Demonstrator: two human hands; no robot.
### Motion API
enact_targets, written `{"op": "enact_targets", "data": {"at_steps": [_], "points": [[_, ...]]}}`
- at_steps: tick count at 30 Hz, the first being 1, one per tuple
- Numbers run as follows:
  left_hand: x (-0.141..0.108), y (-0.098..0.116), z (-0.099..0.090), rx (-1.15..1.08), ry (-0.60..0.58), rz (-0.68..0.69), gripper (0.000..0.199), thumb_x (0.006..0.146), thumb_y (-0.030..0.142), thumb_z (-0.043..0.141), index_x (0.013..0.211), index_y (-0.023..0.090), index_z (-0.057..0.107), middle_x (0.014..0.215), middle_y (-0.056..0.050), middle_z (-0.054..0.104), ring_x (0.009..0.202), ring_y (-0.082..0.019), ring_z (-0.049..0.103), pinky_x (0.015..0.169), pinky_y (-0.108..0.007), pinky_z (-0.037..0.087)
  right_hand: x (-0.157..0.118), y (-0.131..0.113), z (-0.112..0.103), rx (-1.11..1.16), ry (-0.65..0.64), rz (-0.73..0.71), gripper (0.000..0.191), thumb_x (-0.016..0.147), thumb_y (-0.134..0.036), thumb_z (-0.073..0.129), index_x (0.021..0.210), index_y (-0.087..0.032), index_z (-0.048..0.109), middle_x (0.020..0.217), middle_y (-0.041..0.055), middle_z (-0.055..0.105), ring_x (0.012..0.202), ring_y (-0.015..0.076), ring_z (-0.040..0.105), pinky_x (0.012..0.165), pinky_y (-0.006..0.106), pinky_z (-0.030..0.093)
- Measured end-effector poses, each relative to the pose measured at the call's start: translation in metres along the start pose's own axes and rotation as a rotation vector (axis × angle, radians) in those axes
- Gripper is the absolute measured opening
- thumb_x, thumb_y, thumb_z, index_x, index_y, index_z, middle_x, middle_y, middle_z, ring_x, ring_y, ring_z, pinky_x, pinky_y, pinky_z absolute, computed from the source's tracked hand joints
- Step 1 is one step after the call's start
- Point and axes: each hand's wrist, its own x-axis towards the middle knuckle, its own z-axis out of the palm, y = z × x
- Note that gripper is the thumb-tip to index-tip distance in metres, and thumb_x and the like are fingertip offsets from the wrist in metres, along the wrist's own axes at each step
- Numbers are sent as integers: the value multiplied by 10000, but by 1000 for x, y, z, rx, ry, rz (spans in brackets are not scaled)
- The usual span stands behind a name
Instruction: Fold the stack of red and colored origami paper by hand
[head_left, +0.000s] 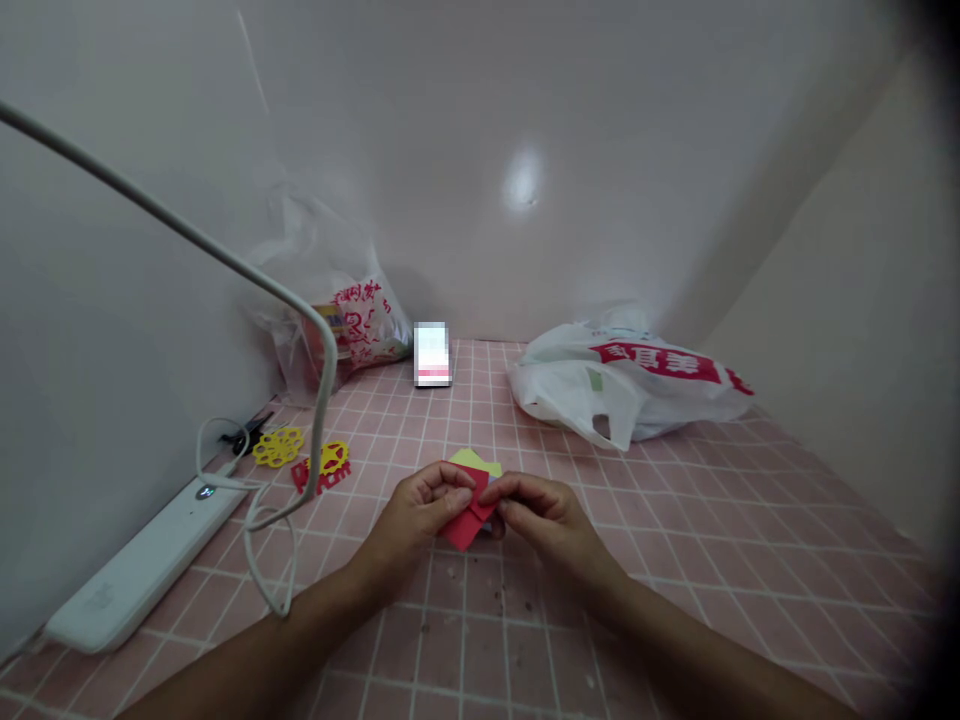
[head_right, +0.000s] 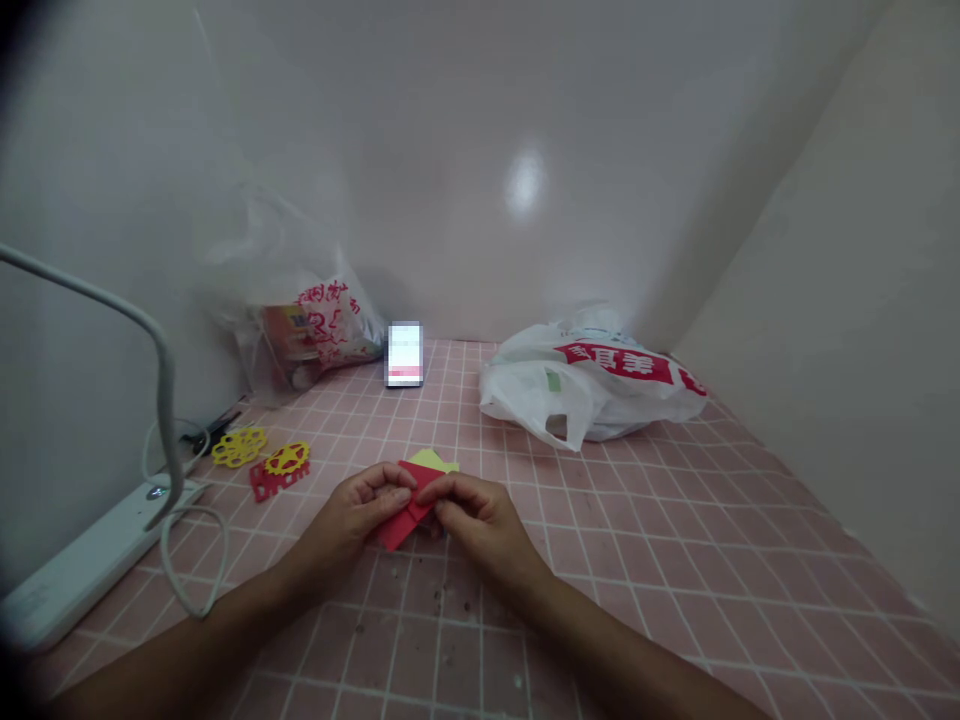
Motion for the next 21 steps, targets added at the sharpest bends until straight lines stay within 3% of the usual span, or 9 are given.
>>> {"op": "enact_targets", "data": {"at_steps": [6, 12, 16, 21], "points": [[0, -2, -2, 47, -5, 43, 203, 846, 323, 649, 932, 170, 547, 794, -51, 733, 714, -188, 702, 691, -299, 502, 1, 0, 0, 35, -17, 26, 166, 777, -189, 623, 938, -191, 660, 682, -19, 641, 598, 112, 573, 610, 258, 448], [0, -3, -5, 116, 68, 73, 230, 827, 350, 670, 934, 181, 555, 793, -16, 692, 680, -149, 656, 633, -249, 452, 1, 1, -3, 73, -17, 73, 158, 835, -292, 600, 914, -158, 630, 664, 8, 644, 598, 126, 581, 577, 249, 448], [-2, -2, -5, 172, 61, 85, 223, 823, 360, 671, 911, 187, 560, 710, 16, 642, 603, -114, 584, 568, -214, 390, 0, 0, -2, 17, -24, 122, 296, 885, -431, 562, 802, -151, 612, 621, 6, 600, 536, 112, 530, 512, 231, 409], [-3, -1, -5, 221, 19, 72, 220, 839, 361, 654, 953, 195, 565, 695, 31, 609, 584, -103, 538, 562, -208, 370, 0, -1, 0, -18, -28, 219, 333, 838, -459, 627, 683, -176, 543, 520, -33, 539, 434, 80, 438, 433, 206, 318]]}}
